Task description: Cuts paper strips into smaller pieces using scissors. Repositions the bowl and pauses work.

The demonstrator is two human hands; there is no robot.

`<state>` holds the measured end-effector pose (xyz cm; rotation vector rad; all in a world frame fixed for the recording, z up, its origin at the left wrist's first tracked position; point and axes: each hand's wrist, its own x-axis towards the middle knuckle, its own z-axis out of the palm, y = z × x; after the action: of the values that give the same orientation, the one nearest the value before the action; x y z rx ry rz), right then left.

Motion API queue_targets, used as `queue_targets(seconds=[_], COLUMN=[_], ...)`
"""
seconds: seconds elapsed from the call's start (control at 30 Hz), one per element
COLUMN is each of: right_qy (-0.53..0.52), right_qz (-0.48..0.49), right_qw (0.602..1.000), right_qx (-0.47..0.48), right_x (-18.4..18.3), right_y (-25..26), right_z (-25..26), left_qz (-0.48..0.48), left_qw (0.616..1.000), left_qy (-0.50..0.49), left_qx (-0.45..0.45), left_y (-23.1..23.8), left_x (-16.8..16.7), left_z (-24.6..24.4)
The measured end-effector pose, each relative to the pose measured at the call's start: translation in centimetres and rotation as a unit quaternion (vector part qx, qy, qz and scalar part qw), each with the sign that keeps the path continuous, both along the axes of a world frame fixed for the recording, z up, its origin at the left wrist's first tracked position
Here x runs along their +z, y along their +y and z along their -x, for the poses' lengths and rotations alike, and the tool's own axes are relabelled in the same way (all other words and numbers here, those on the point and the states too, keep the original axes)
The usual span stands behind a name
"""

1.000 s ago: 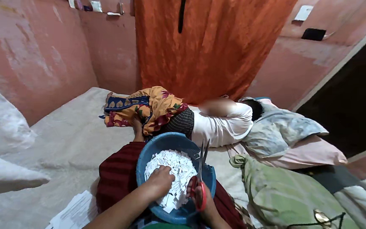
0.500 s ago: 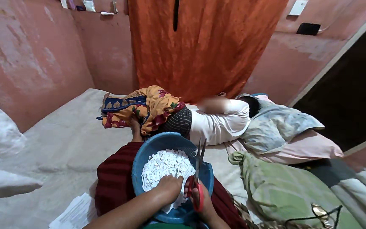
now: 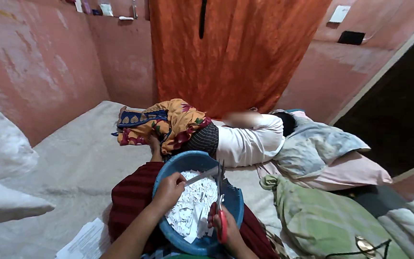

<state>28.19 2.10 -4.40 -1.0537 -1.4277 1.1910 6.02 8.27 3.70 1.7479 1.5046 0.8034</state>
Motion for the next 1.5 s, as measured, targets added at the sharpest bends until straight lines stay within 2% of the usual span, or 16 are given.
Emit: queue_targets(seconds=[0.23,0.53,0.93,1.23,1.4,1.5], right_qy=[-0.005,-0.029,-0.047,-0.076,-0.081,-0.084], right_qz=[0.034,0.063,0.071,0.084,0.089,0.089], right_qw=[0.999,0.997,0.994,0.990,0.989,0.989], right_qx=[-0.019,0.025,0.065,0.086,0.082,0.083], right_x=[0.3,0.6,0.5,0.6,0.7,0.6], right_y=[0.1,0.3,0.3,0.5,0.6,0.7], right_z=[0.1,-0.1,-0.3,-0.3,-0.2,-0.3], left_qz=[-0.019,0.002,0.032,-0.088,-0.164,-0.161], left_qw=[0.988,0.981,0.991,0.996,0.986,0.987], left_qy=[-0.146,-0.187,-0.128,-0.014,0.006,-0.002], left_qx=[0.047,0.052,-0.013,-0.025,-0.025,-0.022], left_y=[-0.2,-0.1,0.4,-0.1,-0.3,-0.2], left_x=[-0.2,-0.3,-0.8,-1.4,-2.1,-2.1], left_z=[-0.3,0.0,0.2,-0.2,-0.4,-0.3])
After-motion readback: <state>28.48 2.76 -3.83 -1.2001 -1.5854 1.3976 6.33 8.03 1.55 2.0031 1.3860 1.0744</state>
